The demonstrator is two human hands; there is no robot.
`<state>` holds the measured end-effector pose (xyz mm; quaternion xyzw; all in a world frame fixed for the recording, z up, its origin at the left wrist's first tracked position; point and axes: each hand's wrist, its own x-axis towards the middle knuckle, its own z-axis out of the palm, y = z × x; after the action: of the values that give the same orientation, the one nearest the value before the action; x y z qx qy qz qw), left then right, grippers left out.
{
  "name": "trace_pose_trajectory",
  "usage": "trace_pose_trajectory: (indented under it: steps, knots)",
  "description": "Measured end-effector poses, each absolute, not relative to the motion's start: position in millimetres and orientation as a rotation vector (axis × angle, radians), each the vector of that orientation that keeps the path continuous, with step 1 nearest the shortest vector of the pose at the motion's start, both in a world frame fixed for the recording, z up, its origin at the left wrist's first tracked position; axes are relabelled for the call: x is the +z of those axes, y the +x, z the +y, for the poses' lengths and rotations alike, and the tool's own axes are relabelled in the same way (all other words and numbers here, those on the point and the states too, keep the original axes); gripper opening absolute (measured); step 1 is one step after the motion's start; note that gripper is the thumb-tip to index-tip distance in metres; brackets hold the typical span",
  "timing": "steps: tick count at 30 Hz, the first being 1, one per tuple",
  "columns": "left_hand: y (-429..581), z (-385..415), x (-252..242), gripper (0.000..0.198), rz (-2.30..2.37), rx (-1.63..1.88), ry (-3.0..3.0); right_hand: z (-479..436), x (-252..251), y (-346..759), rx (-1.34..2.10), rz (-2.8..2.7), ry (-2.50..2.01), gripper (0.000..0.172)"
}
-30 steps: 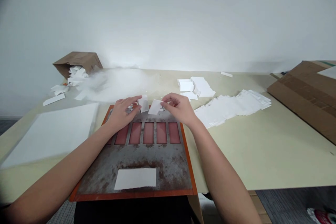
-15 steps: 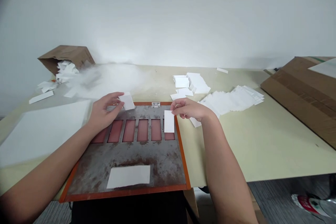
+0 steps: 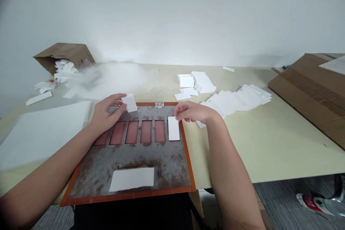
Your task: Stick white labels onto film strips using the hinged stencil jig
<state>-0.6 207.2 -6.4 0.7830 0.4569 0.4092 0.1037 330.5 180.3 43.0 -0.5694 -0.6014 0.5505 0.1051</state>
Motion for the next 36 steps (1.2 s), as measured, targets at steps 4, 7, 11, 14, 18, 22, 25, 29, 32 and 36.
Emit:
trace_pose_trajectory:
  steps: [4, 7, 11, 14, 18, 22, 25, 29, 32, 36]
  knots:
    - [0.0, 206.6, -5.1, 0.030, 1.346, 1.198, 2.317, 180.6, 41.6, 331.3, 1.646, -1.778, -1.660, 0.012]
    - [0.2, 206.6, -4.7, 0.031, 1.376, 1.184, 2.316, 180.2, 41.8, 331.4, 1.655, -1.783, -1.660, 0.012]
    - [-0.1, 207.6, -5.7, 0.031, 1.365, 1.193, 2.326, 179.5, 43.7, 329.5, 1.645, -1.782, -1.687, 0.012]
    - [-0.3, 207.9, -6.3, 0.030, 1.353, 1.198, 2.330, 179.6, 44.3, 328.7, 1.653, -1.777, -1.693, 0.013]
    - [0.0, 207.3, -6.1, 0.030, 1.356, 1.199, 2.323, 179.9, 43.3, 329.7, 1.653, -1.769, -1.688, 0.013]
    - [0.1, 207.2, -6.0, 0.029, 1.340, 1.217, 2.340, 180.0, 42.1, 330.3, 1.651, -1.780, -1.691, 0.013]
    - [0.4, 207.2, -5.6, 0.029, 1.329, 1.223, 2.347, 180.2, 41.7, 330.2, 1.646, -1.786, -1.701, 0.012]
    - [1.0, 206.2, -4.1, 0.029, 1.342, 1.211, 2.338, 180.2, 42.8, 329.0, 1.654, -1.775, -1.709, 0.014]
    - [1.1, 205.7, -3.1, 0.030, 1.361, 1.195, 2.328, 179.3, 45.2, 326.9, 1.638, -1.773, -1.732, 0.013]
    - [0.5, 206.7, -3.7, 0.029, 1.336, 1.214, 2.360, 178.4, 46.5, 325.6, 1.635, -1.797, -1.723, 0.013]
